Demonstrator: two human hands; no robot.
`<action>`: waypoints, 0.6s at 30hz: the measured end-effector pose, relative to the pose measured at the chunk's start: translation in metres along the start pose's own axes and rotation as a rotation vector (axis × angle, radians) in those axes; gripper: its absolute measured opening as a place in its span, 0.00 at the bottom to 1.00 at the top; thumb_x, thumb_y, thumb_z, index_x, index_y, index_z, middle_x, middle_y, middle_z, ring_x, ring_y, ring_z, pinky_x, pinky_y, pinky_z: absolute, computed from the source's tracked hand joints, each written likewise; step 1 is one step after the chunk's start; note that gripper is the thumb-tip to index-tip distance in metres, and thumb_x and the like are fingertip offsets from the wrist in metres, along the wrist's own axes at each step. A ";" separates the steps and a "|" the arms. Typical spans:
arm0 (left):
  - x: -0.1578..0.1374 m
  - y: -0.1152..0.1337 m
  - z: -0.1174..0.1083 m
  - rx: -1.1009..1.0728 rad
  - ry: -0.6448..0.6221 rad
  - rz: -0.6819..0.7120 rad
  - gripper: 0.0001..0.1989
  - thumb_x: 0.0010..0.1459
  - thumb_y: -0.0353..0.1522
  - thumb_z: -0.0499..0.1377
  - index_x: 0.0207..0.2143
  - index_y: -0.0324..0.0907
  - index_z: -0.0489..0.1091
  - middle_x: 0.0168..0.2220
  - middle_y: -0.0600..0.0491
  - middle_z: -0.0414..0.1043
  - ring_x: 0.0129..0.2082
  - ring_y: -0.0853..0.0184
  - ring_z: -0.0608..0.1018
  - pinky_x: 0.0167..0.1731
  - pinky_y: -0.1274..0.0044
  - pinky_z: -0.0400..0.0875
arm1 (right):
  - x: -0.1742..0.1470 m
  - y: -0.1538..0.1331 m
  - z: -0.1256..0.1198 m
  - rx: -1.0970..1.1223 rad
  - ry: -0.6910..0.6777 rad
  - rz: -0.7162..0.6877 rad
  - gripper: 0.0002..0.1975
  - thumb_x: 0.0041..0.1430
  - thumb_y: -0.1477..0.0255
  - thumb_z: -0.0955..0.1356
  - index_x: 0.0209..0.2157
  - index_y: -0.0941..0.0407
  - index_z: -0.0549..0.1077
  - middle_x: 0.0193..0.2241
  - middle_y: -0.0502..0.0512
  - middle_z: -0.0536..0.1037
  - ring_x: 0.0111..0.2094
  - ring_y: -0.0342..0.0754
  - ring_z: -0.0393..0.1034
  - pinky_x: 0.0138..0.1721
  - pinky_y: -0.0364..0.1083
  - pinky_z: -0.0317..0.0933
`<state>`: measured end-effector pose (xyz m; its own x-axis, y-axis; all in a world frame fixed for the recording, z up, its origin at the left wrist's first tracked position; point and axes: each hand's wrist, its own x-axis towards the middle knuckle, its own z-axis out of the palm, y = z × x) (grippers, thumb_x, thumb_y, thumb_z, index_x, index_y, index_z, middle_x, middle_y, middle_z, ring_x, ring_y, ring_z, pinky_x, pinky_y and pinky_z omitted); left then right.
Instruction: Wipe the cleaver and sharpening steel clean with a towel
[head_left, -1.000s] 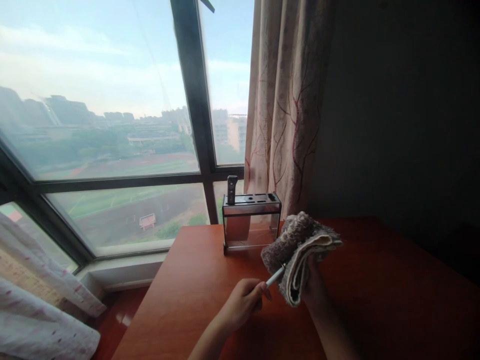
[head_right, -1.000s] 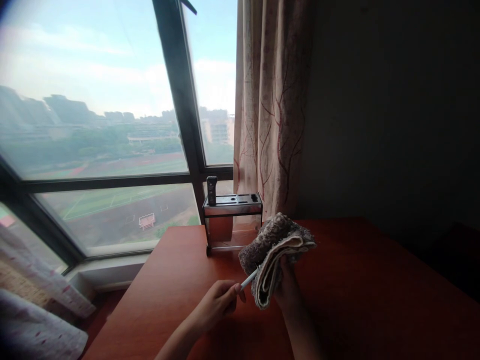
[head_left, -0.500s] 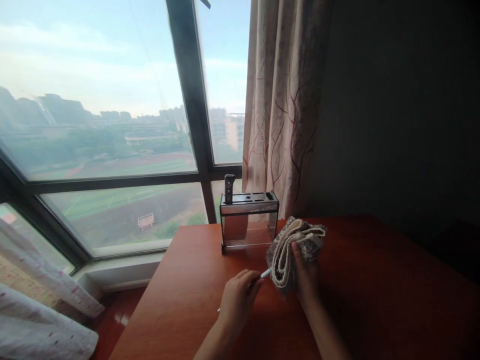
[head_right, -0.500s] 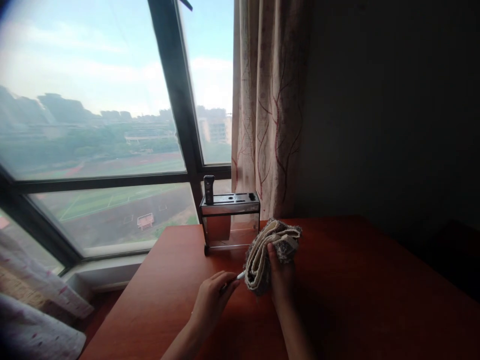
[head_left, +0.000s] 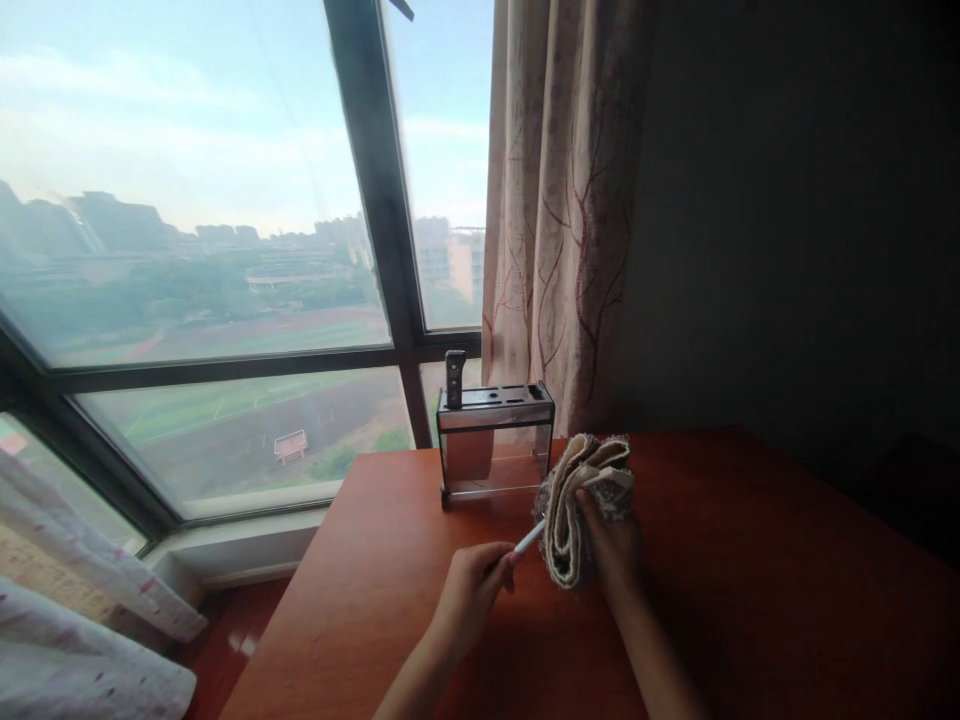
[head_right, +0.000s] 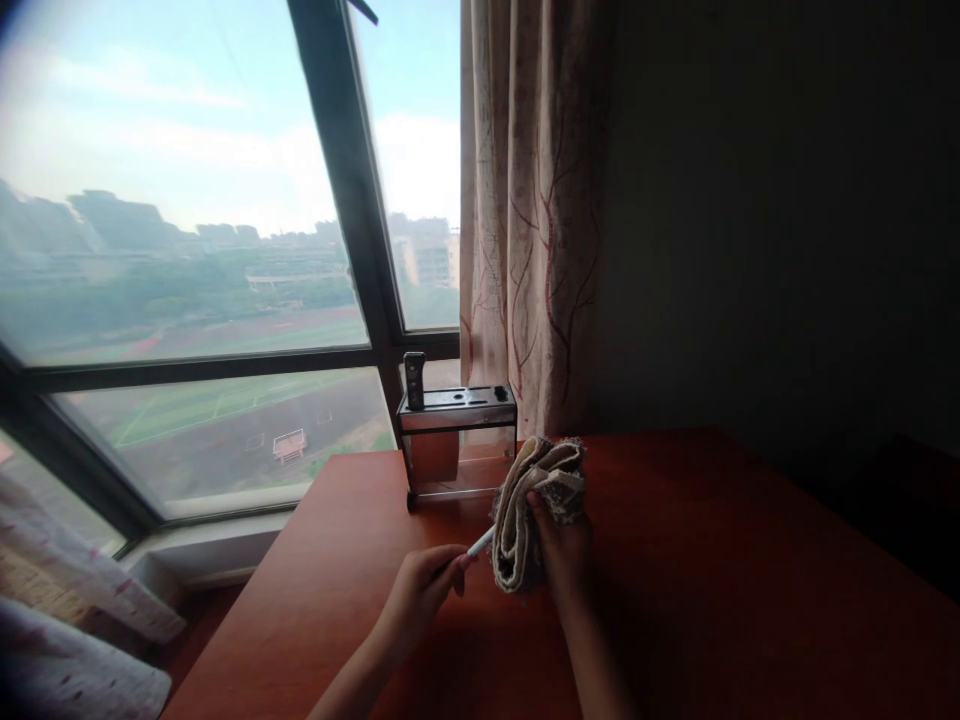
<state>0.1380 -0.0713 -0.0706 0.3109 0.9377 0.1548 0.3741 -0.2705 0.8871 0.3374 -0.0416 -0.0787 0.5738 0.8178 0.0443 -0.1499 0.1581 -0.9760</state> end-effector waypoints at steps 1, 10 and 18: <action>0.000 -0.002 0.001 -0.031 -0.004 -0.022 0.22 0.62 0.43 0.51 0.22 0.37 0.71 0.18 0.57 0.62 0.20 0.72 0.60 0.22 0.80 0.52 | 0.000 -0.001 0.000 0.013 0.009 0.009 0.23 0.36 0.57 0.77 0.32 0.57 0.78 0.30 0.56 0.82 0.34 0.58 0.76 0.34 0.51 0.68; -0.002 -0.001 0.005 -0.430 -0.107 -0.263 0.27 0.55 0.52 0.55 0.33 0.35 0.73 0.17 0.58 0.62 0.14 0.76 0.57 0.15 0.81 0.46 | -0.001 -0.006 0.003 0.203 0.012 0.132 0.25 0.34 0.62 0.79 0.36 0.57 0.76 0.32 0.53 0.82 0.37 0.56 0.76 0.38 0.51 0.69; -0.010 0.014 -0.001 -0.585 -0.361 -0.335 0.27 0.57 0.52 0.52 0.31 0.36 0.71 0.14 0.59 0.63 0.10 0.78 0.53 0.12 0.82 0.43 | -0.012 0.005 -0.008 0.450 -0.261 0.309 0.23 0.37 0.51 0.75 0.29 0.53 0.76 0.26 0.52 0.81 0.30 0.55 0.76 0.35 0.55 0.70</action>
<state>0.1391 -0.0845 -0.0588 0.5660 0.7930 -0.2252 0.0056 0.2694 0.9630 0.3361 -0.0550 -0.0861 0.2416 0.9628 -0.1206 -0.6370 0.0637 -0.7682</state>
